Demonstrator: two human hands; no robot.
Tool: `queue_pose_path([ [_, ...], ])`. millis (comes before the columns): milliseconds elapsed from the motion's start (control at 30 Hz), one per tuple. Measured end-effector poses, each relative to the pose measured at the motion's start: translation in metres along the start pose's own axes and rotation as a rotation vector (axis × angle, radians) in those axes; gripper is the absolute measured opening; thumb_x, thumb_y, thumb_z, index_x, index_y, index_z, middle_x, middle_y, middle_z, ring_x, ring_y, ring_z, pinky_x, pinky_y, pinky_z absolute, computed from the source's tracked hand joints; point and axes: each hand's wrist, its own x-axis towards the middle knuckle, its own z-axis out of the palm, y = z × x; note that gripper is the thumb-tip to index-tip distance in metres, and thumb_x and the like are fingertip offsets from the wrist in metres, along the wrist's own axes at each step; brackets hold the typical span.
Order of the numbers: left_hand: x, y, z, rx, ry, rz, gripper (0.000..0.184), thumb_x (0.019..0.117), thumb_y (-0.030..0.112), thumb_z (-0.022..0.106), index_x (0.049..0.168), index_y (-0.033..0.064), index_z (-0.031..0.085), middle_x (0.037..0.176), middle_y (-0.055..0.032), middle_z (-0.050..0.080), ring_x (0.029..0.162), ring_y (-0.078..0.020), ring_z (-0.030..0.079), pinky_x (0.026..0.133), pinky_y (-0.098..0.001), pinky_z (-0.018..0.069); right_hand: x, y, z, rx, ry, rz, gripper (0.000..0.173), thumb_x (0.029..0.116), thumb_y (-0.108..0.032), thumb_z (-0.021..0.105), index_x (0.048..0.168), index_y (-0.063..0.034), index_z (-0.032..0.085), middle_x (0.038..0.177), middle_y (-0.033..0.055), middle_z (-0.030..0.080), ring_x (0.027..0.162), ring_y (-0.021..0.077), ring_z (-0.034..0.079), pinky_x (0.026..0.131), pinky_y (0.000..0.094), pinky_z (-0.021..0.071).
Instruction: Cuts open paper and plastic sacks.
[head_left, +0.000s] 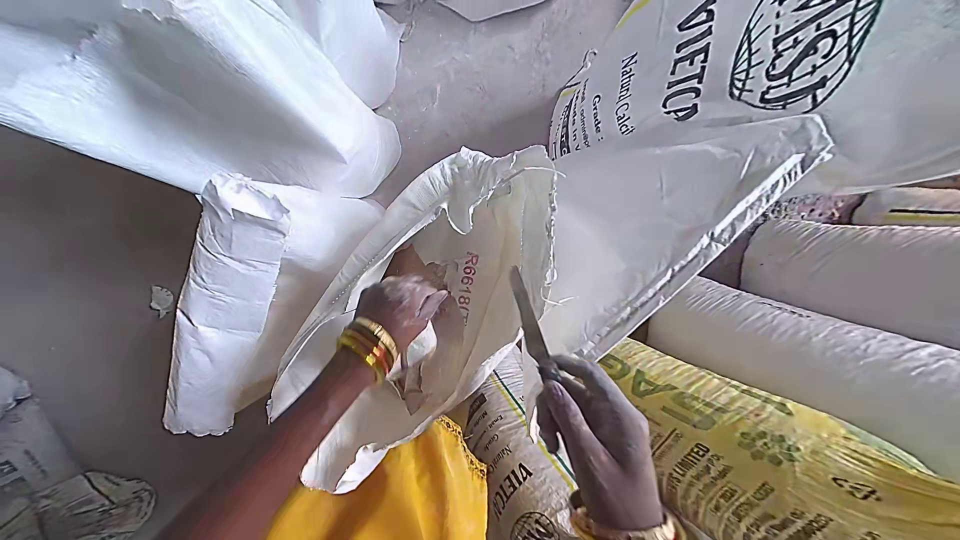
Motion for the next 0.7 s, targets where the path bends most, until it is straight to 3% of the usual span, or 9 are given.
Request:
queue_pose_path([
  [67,0.039,0.009,-0.015,0.147,-0.068,0.184,0.032,0.1071,0.016,0.050,0.124,-0.0001,0.072,0.125,-0.0226,0.070,0.115,-0.0435,0.068,0.094,-0.0637,0.0510,0.020,-0.006,0.023,0.049,0.031,0.072,0.029,0.0996,-0.003,0.048,0.122,0.0130,0.055,0.072,-0.0035,0.062,0.051,-0.0025,0.053,0.048,0.0149,0.0479],
  [133,0.088,0.025,-0.030,0.272,-0.228,0.222,0.039,0.1052,0.006,0.049,0.143,0.0000,0.057,0.133,-0.0284,0.063,0.124,-0.0479,0.060,0.101,-0.0645,0.0455,0.044,-0.015,0.046,0.112,0.091,0.172,0.034,0.1019,0.000,0.044,0.133,0.0131,0.048,0.079,0.0025,0.065,0.048,-0.0003,0.053,0.046,0.0165,0.0485],
  [167,0.109,0.033,-0.039,0.320,-0.330,0.198,0.045,0.1029,0.000,0.052,0.148,-0.0025,0.049,0.143,-0.0289,0.055,0.134,-0.0479,0.052,0.108,-0.0637,0.0404,0.057,-0.018,0.055,0.113,0.126,0.205,0.037,0.1028,0.002,0.042,0.139,0.0114,0.045,0.080,0.0050,0.065,0.047,0.0011,0.053,0.046,0.0175,0.0486],
  [200,0.126,0.037,-0.045,0.365,-0.377,0.200,0.048,0.1001,-0.002,0.056,0.147,-0.0046,0.048,0.144,-0.0297,0.053,0.134,-0.0492,0.051,0.109,-0.0640,0.0388,0.069,-0.020,0.063,0.090,0.160,0.219,0.040,0.1030,0.003,0.042,0.142,0.0098,0.044,0.081,0.0069,0.065,0.046,0.0025,0.053,0.046,0.0186,0.0488],
  [267,0.156,0.031,-0.051,0.429,-0.399,0.267,0.055,0.0986,-0.002,0.057,0.152,0.0008,0.045,0.150,-0.0254,0.050,0.135,-0.0483,0.051,0.109,-0.0654,0.0383,0.089,-0.021,0.071,0.040,0.200,0.227,0.040,0.1045,0.003,0.042,0.144,0.0069,0.045,0.083,0.0087,0.065,0.047,0.0039,0.054,0.047,0.0201,0.0499],
  [400,0.181,0.026,-0.060,0.475,-0.425,0.379,0.040,0.0970,0.001,0.058,0.137,0.0013,0.060,0.142,-0.0245,0.056,0.131,-0.0455,0.054,0.107,-0.0637,0.0411,0.113,-0.024,0.074,0.016,0.217,0.259,0.038,0.1076,-0.001,0.040,0.145,0.0018,0.046,0.085,0.0072,0.066,0.048,0.0043,0.056,0.048,0.0208,0.0514],
  [533,0.182,0.038,-0.062,0.590,-0.503,0.384,0.034,0.0977,0.002,0.059,0.132,-0.0019,0.060,0.139,-0.0253,0.056,0.127,-0.0456,0.056,0.102,-0.0623,0.0441,0.124,-0.022,0.064,-0.068,0.229,0.297,0.035,0.1081,-0.002,0.041,0.142,0.0010,0.049,0.082,0.0068,0.066,0.048,0.0043,0.056,0.048,0.0205,0.0503],
  [700,0.194,0.041,-0.062,0.501,-0.582,0.391,0.028,0.0993,0.007,0.060,0.123,-0.0062,0.064,0.127,-0.0287,0.062,0.125,-0.0451,0.057,0.102,-0.0609,0.0427,0.128,-0.019,0.062,-0.118,0.215,0.358,0.031,0.1089,-0.003,0.042,0.138,0.0014,0.052,0.076,0.0063,0.066,0.046,0.0041,0.054,0.047,0.0198,0.0482],
])
